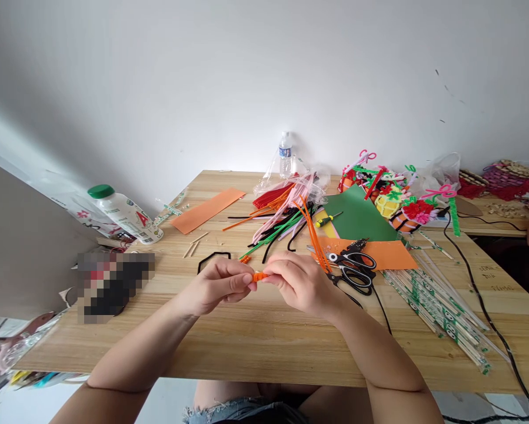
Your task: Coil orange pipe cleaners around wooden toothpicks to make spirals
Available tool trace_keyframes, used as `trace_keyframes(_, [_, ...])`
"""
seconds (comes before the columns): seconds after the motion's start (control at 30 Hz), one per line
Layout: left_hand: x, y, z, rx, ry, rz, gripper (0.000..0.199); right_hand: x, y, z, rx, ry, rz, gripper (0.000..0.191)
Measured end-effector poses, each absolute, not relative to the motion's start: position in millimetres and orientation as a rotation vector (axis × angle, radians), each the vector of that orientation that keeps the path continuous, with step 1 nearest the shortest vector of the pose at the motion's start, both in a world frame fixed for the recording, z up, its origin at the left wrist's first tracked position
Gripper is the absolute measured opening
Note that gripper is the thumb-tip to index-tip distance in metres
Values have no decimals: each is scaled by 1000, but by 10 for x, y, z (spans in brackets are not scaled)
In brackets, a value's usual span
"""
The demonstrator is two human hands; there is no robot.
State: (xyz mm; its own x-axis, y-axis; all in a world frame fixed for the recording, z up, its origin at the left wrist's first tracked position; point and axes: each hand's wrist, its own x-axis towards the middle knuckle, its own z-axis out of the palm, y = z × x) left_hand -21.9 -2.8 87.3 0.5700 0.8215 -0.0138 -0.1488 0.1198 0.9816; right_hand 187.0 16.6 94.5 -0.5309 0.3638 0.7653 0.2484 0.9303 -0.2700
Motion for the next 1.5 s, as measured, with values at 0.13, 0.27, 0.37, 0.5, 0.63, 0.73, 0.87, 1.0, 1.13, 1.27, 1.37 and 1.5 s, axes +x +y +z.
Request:
trace_keyframes(0.13, [-212, -74, 945, 1819, 749, 973, 33, 1844, 150, 955, -457, -2136, 235, 7])
trace_keyframes(0.27, [-210, -82, 1002, 2244, 713, 1165, 24, 1822, 151, 953, -474, -2094, 361, 6])
trace_keyframes(0.37, [-230, -68, 1011, 2259, 690, 1122, 22, 1834, 159, 961, -450, -2096, 415, 3])
trace_keyframes(0.5, [-256, -60, 1009, 2281, 738, 1011, 23, 1866, 164, 978, -403, -2203, 339, 9])
trace_keyframes(0.63, [-254, -65, 994, 2422, 774, 1067, 18, 1861, 159, 951, -421, -2216, 283, 14])
trace_keyframes(0.73, [-248, -59, 975, 2586, 786, 1149, 17, 1837, 153, 918, -444, -2179, 349, 13])
trace_keyframes(0.87, [-242, -42, 940, 2839, 839, 1219, 18, 1815, 140, 911, -527, -2141, 515, 10])
trace_keyframes(1.0, [-231, -21, 902, 2927, 891, 1279, 19, 1813, 146, 902, -652, -2077, 781, 13])
trace_keyframes(1.13, [-222, 3, 880, 2661, 976, 1251, 19, 1819, 184, 885, -734, -2053, 784, 11])
trace_keyframes(1.27, [-222, 27, 879, 2343, 934, 1205, 18, 1832, 211, 910, -699, -2110, 595, 6])
trace_keyframes(1.37, [-224, 40, 887, 2206, 906, 1176, 18, 1839, 213, 935, -670, -2098, 527, 5])
trace_keyframes(1.5, [-218, 50, 887, 2126, 914, 1159, 19, 1842, 208, 946, -674, -2062, 565, 11])
